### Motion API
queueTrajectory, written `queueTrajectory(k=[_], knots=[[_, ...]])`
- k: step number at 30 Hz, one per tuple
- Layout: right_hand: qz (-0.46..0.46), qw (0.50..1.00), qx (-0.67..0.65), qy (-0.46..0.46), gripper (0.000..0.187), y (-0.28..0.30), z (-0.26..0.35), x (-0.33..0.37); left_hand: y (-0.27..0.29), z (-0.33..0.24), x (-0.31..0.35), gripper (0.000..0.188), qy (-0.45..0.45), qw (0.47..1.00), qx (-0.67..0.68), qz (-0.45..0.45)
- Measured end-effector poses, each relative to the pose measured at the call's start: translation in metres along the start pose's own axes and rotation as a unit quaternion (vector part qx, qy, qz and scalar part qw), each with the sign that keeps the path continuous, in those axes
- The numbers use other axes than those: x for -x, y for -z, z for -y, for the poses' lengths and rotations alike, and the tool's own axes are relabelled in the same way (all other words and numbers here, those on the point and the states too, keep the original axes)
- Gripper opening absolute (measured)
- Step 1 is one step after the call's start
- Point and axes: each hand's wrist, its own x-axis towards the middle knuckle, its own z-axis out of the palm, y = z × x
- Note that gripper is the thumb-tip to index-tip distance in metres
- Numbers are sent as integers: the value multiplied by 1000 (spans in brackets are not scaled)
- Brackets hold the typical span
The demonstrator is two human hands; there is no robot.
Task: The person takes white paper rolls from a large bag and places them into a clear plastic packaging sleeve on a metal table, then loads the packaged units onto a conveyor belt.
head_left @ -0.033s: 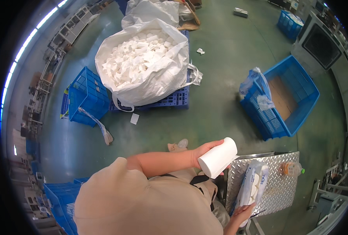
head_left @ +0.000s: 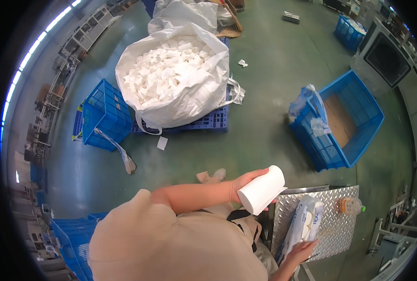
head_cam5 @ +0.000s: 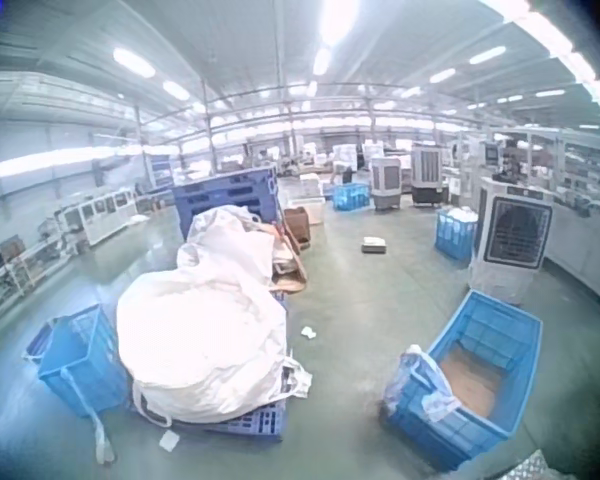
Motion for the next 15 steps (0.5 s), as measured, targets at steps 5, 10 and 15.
queueTrajectory(k=[5, 10, 15], knots=[[25, 756, -223, 615, 30, -329, 110, 92, 33, -94, 91, 60, -50, 999, 10, -7], [278, 770, 102, 566, 21, -524, -51, 115, 41, -143, 127, 63, -135, 986, -54, -82], [506, 729, 284, 363, 22, -500, -203, 102, 61, -149, 125, 65, -117, 985, -46, -122]])
